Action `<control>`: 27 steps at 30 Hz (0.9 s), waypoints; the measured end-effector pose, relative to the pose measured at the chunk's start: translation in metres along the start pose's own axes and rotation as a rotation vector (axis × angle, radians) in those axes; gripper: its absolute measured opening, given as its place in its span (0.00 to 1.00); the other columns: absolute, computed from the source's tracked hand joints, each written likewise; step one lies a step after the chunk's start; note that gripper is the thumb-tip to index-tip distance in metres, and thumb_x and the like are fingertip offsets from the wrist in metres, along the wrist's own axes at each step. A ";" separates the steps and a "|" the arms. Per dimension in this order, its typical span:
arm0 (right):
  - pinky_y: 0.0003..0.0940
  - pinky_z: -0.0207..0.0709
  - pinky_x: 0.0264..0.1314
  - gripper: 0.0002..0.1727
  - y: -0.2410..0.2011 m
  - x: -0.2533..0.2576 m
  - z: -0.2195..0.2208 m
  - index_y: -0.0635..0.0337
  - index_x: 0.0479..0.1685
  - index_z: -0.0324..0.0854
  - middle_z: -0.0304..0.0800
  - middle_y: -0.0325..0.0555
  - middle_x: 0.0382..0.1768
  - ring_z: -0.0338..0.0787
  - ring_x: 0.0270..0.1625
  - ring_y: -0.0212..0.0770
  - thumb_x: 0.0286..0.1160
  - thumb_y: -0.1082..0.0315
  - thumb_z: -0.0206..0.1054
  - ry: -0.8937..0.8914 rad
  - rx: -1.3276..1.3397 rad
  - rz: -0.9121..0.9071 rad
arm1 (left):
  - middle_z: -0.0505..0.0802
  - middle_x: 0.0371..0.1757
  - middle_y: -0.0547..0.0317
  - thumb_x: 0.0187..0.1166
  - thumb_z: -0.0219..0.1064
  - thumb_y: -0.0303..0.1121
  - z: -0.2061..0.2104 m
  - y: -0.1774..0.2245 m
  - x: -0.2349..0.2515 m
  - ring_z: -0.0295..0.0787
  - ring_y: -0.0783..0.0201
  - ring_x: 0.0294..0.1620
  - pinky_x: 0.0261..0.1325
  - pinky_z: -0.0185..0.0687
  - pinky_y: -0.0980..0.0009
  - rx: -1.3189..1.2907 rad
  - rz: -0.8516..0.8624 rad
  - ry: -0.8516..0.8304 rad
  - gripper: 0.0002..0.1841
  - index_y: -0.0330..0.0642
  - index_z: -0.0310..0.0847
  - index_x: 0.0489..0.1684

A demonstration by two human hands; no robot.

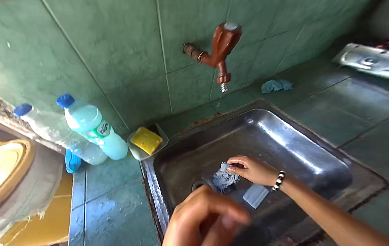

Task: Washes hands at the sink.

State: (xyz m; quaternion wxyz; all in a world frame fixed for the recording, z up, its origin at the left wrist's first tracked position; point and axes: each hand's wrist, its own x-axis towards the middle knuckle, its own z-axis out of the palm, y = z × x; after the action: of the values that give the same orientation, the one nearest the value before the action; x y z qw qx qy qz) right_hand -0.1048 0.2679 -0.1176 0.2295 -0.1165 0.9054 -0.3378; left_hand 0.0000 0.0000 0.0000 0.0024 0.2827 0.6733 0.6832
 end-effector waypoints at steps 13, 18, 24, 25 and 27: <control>0.65 0.68 0.77 0.45 -0.191 0.034 -0.166 0.60 0.93 0.52 0.57 0.74 0.87 0.67 0.85 0.70 0.82 0.47 0.66 0.806 -0.226 -0.216 | 0.86 0.61 0.33 0.77 0.67 0.33 0.060 -0.124 0.115 0.82 0.42 0.66 0.72 0.76 0.51 0.701 -0.447 -0.067 0.17 0.29 0.87 0.58; 0.54 0.79 0.62 0.13 -0.198 0.070 -0.174 0.66 0.55 0.83 0.88 0.59 0.52 0.87 0.61 0.56 0.74 0.71 0.69 0.661 -0.209 -0.221 | 0.88 0.43 0.42 0.83 0.65 0.29 0.055 -0.106 0.154 0.86 0.55 0.43 0.50 0.83 0.57 0.417 -0.526 0.096 0.14 0.27 0.78 0.58; 0.37 0.79 0.32 0.11 -0.179 0.071 -0.196 0.69 0.45 0.81 0.83 0.50 0.34 0.83 0.28 0.39 0.64 0.82 0.71 0.429 0.013 -0.498 | 0.90 0.59 0.45 0.87 0.58 0.24 0.046 -0.121 0.174 0.87 0.62 0.56 0.63 0.81 0.63 0.213 -0.346 0.108 0.16 0.33 0.79 0.69; 0.33 0.79 0.29 0.10 -0.175 0.073 -0.202 0.70 0.43 0.79 0.81 0.49 0.32 0.81 0.25 0.37 0.64 0.84 0.70 0.351 0.057 -0.550 | 0.89 0.58 0.45 0.87 0.57 0.24 0.045 -0.120 0.177 0.85 0.61 0.56 0.61 0.79 0.61 0.224 -0.383 0.092 0.15 0.32 0.81 0.66; 0.28 0.78 0.25 0.10 -0.171 0.080 -0.211 0.68 0.36 0.77 0.80 0.45 0.27 0.80 0.21 0.33 0.60 0.88 0.69 0.229 0.120 -0.633 | 0.88 0.47 0.48 0.89 0.57 0.28 0.044 -0.118 0.184 0.83 0.61 0.45 0.51 0.78 0.60 0.275 -0.509 0.130 0.11 0.32 0.82 0.56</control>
State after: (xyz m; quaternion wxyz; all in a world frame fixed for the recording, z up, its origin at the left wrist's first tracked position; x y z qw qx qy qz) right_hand -0.2685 0.2291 0.1102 0.0166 -0.3396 0.8227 -0.4556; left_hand -0.1820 0.1226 -0.0408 0.0920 0.0581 0.8075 0.5797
